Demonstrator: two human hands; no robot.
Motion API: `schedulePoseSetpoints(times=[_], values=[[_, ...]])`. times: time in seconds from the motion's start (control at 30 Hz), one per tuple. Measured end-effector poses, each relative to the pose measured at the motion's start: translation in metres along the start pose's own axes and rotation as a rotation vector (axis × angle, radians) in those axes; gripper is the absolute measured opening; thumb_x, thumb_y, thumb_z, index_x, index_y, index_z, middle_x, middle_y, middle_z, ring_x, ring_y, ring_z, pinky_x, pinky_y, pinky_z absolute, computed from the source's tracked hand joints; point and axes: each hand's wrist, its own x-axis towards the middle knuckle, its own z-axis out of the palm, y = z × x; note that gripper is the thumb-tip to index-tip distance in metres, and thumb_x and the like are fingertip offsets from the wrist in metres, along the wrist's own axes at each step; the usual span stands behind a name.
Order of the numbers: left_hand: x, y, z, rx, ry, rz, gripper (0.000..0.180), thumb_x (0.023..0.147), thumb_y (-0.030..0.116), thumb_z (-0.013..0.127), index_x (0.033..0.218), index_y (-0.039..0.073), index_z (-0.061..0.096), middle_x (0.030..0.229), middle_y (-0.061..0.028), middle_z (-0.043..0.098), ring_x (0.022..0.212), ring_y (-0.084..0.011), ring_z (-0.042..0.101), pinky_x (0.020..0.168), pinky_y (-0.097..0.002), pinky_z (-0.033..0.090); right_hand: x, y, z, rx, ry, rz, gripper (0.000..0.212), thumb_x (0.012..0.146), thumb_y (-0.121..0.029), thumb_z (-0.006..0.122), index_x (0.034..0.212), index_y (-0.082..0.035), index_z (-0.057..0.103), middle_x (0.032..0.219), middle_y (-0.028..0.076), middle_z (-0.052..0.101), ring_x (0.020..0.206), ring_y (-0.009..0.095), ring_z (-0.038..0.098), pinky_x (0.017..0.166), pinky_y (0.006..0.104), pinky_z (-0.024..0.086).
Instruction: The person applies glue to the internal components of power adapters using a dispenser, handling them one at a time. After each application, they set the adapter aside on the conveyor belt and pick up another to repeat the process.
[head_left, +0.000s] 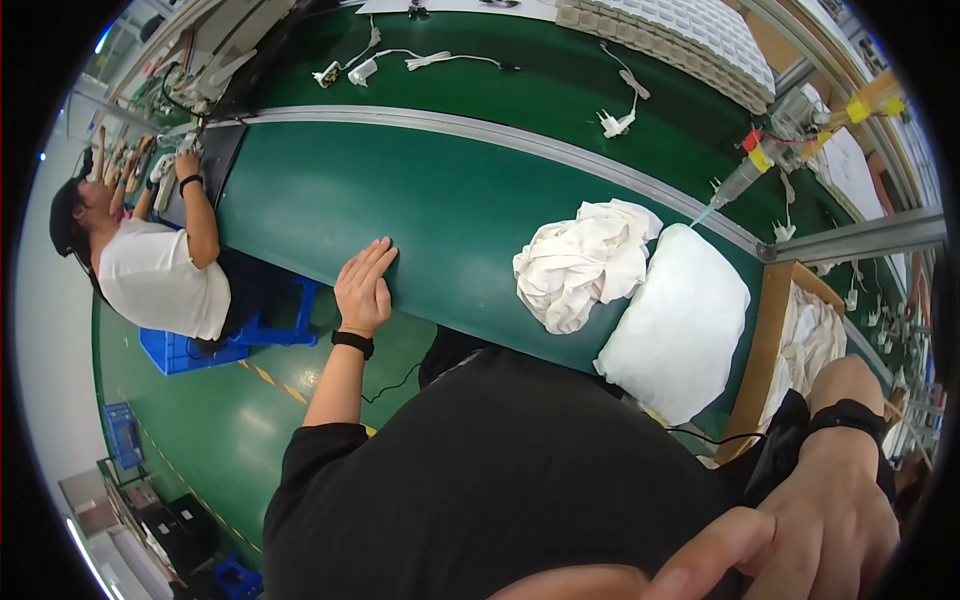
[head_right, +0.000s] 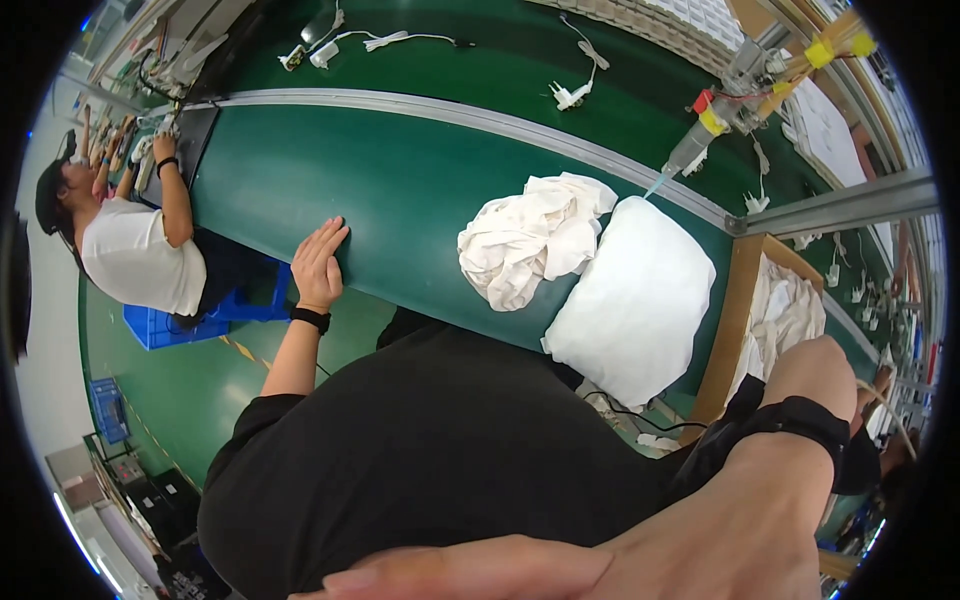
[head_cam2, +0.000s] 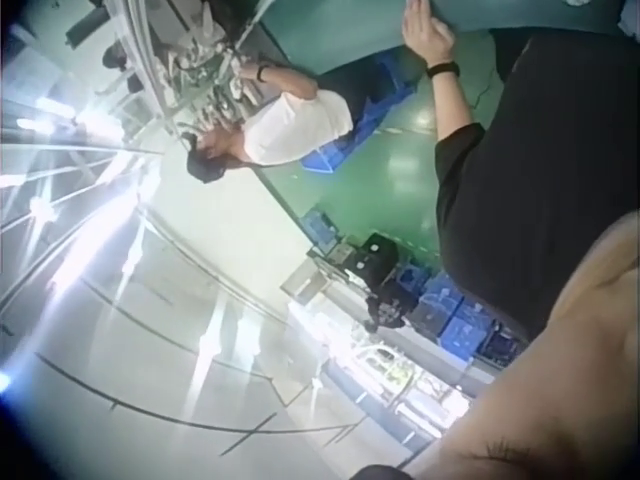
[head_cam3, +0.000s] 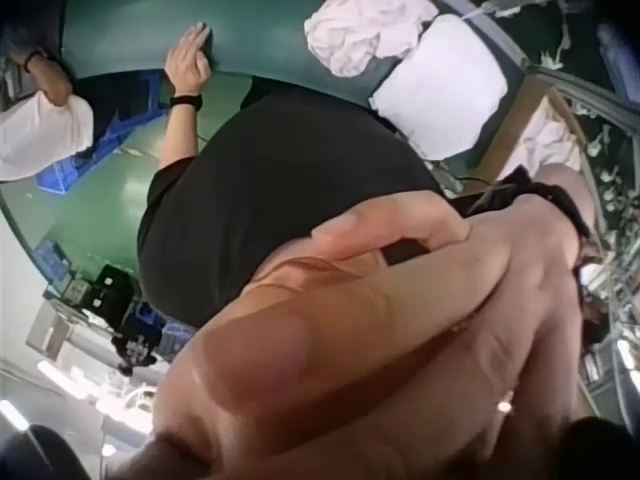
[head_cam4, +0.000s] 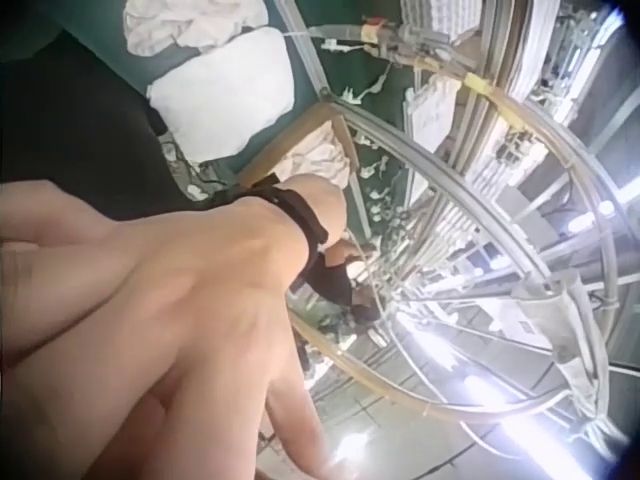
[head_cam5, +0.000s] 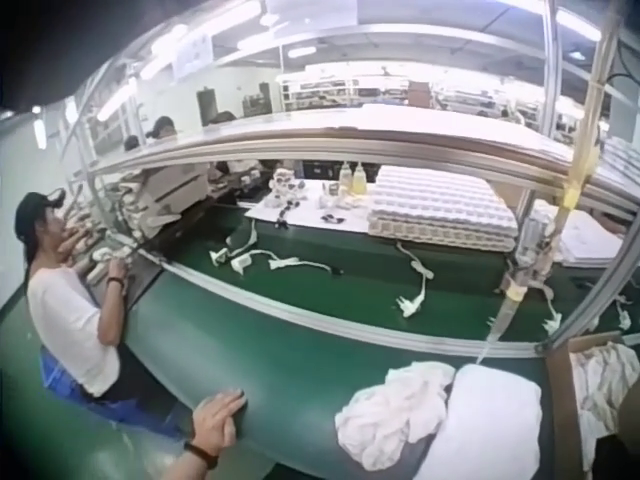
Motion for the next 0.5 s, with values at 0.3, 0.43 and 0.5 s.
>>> schedulePoseSetpoints(times=[0.3, 0.43, 0.5], values=[[0.003, -0.004, -0.001, 0.008, 0.001, 0.004, 0.038, 0.080, 0.014, 0.038, 0.106, 0.004, 0.063, 0.116, -0.0114, 0.060, 0.109, -0.0263, 0.057, 0.093, -0.0385, 0.043, 0.028, 0.022, -0.012, -0.002, -0.024, -0.055, 0.057, 0.090, -0.046, 0.033, 0.121, 0.001, 0.041, 0.128, 0.019, 0.038, 0.119, 0.028, 0.038, 0.094, 0.0367, 0.033], [-0.005, -0.004, -0.002, 0.016, -0.003, -0.006, 0.038, 0.081, 0.015, 0.036, 0.106, 0.004, 0.063, 0.116, -0.0113, 0.060, 0.110, -0.0264, 0.057, 0.093, -0.0387, 0.042, -0.039, -0.044, -0.044, -0.016, -0.012, -0.092, 0.055, 0.090, -0.045, 0.033, 0.120, 0.000, 0.042, 0.127, 0.018, 0.039, 0.118, 0.027, 0.038, 0.094, 0.0362, 0.034], [-0.005, -0.011, 0.002, 0.000, 0.008, -0.013, 0.038, 0.081, 0.015, 0.036, 0.106, 0.004, 0.063, 0.116, -0.0112, 0.060, 0.110, -0.0264, 0.057, 0.094, -0.0387, 0.042, -0.079, -0.094, -0.060, -0.040, -0.015, -0.096, 0.054, 0.090, -0.044, 0.033, 0.120, 0.000, 0.042, 0.126, 0.017, 0.039, 0.118, 0.027, 0.039, 0.093, 0.0360, 0.034]])
